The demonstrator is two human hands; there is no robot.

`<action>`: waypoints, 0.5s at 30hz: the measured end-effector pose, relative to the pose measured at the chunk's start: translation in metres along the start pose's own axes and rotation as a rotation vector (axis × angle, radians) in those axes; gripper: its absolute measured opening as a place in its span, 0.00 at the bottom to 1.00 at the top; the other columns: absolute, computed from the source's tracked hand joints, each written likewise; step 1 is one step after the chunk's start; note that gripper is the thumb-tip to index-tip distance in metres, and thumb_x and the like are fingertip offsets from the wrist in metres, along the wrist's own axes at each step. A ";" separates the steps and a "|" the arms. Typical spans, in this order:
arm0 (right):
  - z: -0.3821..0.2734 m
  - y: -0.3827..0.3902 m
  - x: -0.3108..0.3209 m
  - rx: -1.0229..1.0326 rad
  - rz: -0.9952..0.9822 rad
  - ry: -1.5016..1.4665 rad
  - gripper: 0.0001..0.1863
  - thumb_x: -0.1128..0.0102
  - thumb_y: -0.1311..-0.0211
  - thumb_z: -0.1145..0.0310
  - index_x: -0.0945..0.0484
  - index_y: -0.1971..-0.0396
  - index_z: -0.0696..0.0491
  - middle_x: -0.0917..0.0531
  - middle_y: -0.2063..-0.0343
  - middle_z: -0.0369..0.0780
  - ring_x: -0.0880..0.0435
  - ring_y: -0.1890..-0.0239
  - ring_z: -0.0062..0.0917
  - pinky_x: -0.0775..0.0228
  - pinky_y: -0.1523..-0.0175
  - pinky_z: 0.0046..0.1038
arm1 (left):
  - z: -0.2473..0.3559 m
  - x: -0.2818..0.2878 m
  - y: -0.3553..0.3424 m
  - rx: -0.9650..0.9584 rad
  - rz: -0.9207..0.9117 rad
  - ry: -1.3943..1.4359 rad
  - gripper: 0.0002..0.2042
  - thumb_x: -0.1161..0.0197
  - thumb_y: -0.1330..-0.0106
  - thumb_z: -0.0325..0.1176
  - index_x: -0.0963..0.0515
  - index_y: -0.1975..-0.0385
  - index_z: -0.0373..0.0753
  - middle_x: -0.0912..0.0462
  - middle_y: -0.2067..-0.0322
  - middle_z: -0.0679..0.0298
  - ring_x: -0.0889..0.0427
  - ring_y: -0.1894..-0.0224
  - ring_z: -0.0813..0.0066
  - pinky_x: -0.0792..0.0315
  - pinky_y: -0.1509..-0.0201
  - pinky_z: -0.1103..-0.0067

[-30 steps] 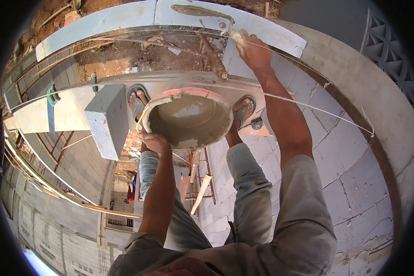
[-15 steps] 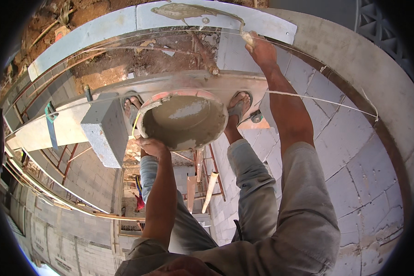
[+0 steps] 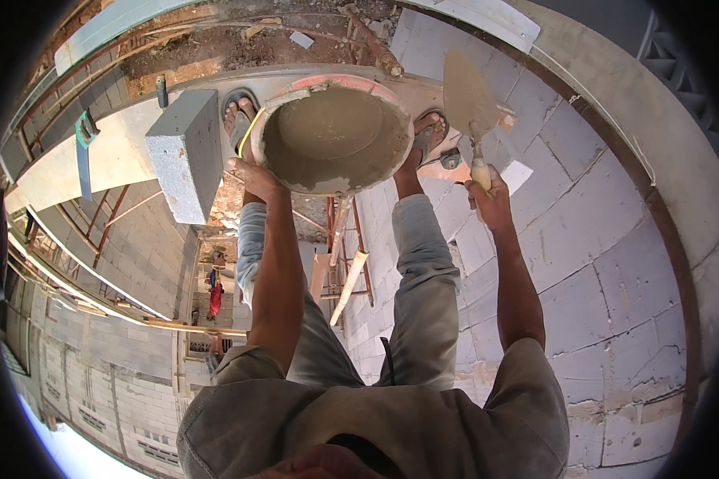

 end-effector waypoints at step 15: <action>-0.162 -0.158 -0.165 0.259 -0.161 0.098 0.16 0.38 0.40 0.59 0.23 0.59 0.55 0.22 0.76 0.35 0.24 0.80 0.19 0.30 0.75 0.25 | -0.061 0.018 0.006 -0.028 -0.070 0.034 0.43 0.68 0.27 0.65 0.26 0.50 0.20 0.19 0.57 0.44 0.21 0.63 0.60 0.25 0.56 0.71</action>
Point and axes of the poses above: each hand's wrist, its own y-axis away from the middle knuckle, its own x-axis out of the back of the hand, z = x × y, the point moved 10 cm from there along -y, towards the middle knuckle
